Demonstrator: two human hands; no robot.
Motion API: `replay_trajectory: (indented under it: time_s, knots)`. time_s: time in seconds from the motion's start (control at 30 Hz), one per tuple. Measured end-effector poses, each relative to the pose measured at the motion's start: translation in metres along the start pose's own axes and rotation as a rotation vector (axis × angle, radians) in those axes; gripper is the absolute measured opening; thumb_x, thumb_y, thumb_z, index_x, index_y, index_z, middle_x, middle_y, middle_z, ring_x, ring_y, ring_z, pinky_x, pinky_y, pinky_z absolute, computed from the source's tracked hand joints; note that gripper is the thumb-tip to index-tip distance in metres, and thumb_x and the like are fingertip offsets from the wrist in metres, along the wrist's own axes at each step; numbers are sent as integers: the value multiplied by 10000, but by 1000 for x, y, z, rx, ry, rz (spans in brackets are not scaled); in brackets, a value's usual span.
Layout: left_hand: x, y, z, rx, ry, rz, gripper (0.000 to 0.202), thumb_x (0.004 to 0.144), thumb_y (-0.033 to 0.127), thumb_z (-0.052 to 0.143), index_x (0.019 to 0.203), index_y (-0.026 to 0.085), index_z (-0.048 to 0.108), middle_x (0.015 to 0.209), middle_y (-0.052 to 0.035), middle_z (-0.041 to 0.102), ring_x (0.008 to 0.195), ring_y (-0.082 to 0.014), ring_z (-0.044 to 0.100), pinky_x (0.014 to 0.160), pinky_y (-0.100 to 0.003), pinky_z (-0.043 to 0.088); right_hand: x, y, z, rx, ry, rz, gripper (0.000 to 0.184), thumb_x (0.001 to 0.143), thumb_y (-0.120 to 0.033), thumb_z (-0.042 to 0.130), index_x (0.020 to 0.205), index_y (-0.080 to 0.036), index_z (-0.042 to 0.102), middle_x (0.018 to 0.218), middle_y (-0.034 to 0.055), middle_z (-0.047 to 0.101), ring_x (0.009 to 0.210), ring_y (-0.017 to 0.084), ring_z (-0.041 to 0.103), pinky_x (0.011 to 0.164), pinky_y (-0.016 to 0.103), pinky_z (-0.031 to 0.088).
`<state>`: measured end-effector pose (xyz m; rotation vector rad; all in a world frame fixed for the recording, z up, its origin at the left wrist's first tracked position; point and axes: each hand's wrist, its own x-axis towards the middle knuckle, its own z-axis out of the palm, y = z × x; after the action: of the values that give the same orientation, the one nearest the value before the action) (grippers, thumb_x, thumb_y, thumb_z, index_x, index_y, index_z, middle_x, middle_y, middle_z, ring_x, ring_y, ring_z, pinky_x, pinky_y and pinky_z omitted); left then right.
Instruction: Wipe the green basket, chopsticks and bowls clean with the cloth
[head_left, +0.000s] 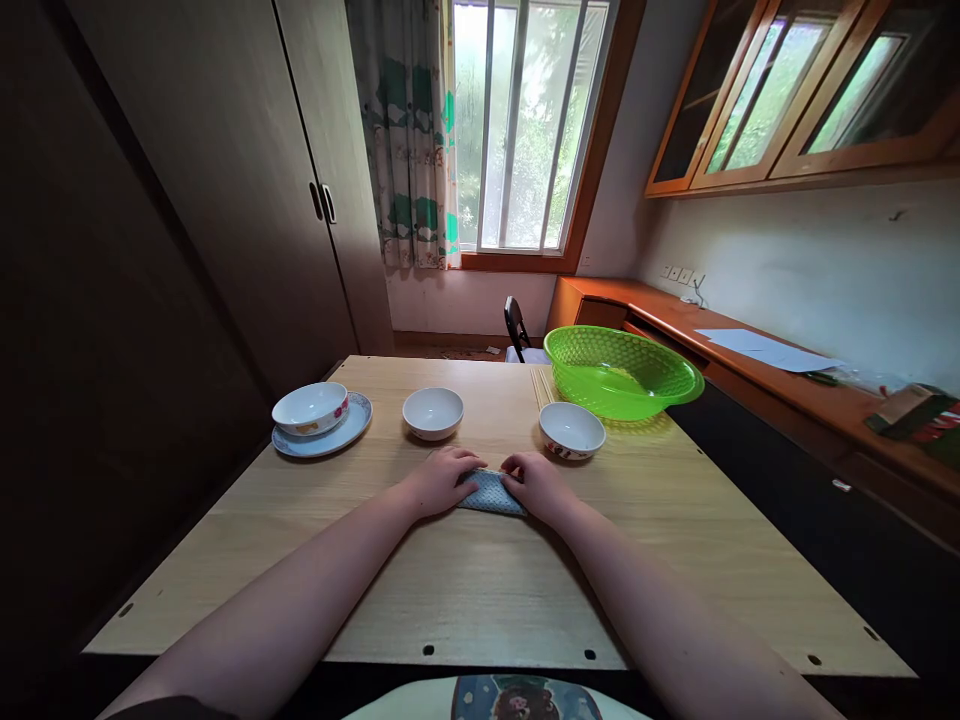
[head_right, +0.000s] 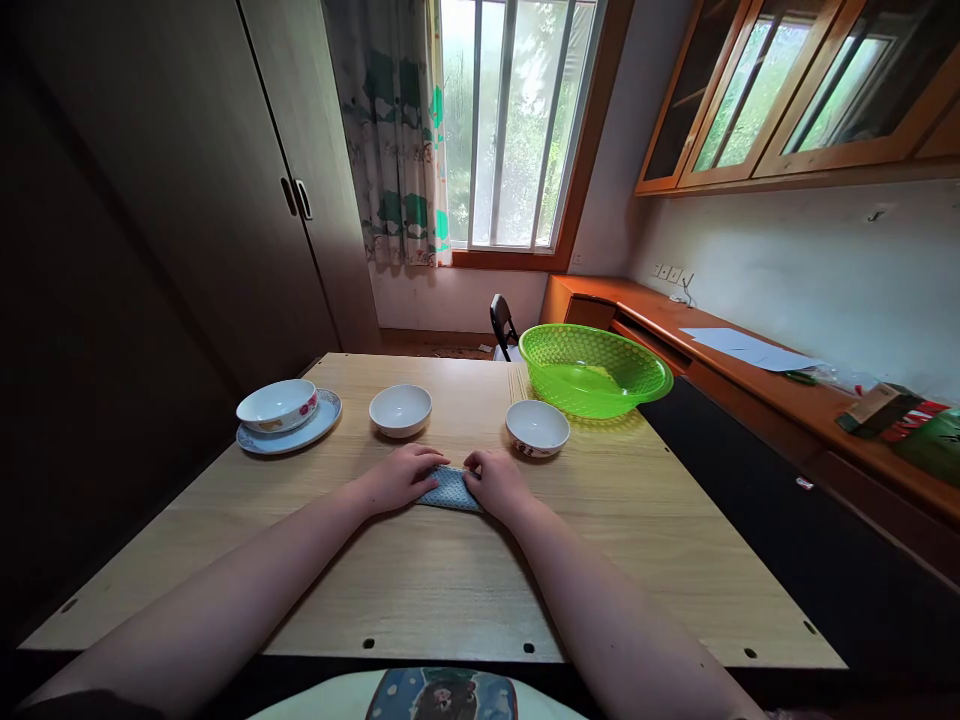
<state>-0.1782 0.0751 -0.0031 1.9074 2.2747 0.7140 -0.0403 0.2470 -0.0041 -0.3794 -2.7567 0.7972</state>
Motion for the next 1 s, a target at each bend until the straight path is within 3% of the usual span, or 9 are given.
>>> replay_trajectory:
  time_s: [0.2,0.37,0.57,0.63,0.7,0.8,0.9,1.0]
  knots:
    - [-2,18,-6,98,-34,97,394,877,356,532,1248,234,580,1313,-95,574,1197,-268,515,1025,-443,379,-2,-3,1,-80,-25,-58,166,786,-301,639,881,-188,714,920,79,713,878,219,610,770,299,410]
    - [-5,37,3,126,-136,240,416,872,379,540,1261,237,562,1339,-86,563,1224,-260,510,1042,-412,371,1,2,3,-104,27,60,111,784,-251,602,787,-169,676,841,77,697,780,185,594,676,266,387]
    - [-9,31,19,105,-285,221,793,795,532,598,1455,190,324,1511,-171,306,1402,-315,270,1127,-481,236,4,7,3,-57,54,170,90,776,-201,564,811,-155,634,824,73,683,724,160,573,619,248,366]
    - [-9,28,17,58,-319,228,844,775,558,608,1469,197,291,1528,-168,258,1420,-323,216,1135,-509,193,4,6,4,-43,55,163,97,777,-206,573,828,-157,640,839,78,688,739,165,580,636,251,375]
    - [-8,25,11,-17,-328,238,789,772,537,626,1442,222,354,1517,-151,298,1408,-312,258,1134,-502,200,3,6,4,-27,54,150,116,779,-238,591,842,-163,654,860,81,696,758,173,592,652,257,386]
    - [-5,17,-3,-112,-188,200,459,841,397,588,1277,255,563,1401,-105,501,1294,-252,457,1128,-457,244,2,6,4,-16,43,137,147,785,-303,608,830,-180,675,851,73,705,761,182,606,643,263,386]
    - [-3,0,-19,-55,184,-6,289,864,291,541,1130,253,646,1262,-74,621,1225,-233,515,1132,-465,240,2,7,3,0,47,158,181,808,-342,589,818,-187,681,835,72,710,738,185,608,618,268,378]
    - [-4,-25,-34,54,565,-310,342,825,281,578,1162,225,600,1353,-107,532,1319,-275,402,1127,-469,248,2,6,2,34,65,171,198,832,-344,560,839,-184,677,858,83,712,749,193,612,628,275,380]
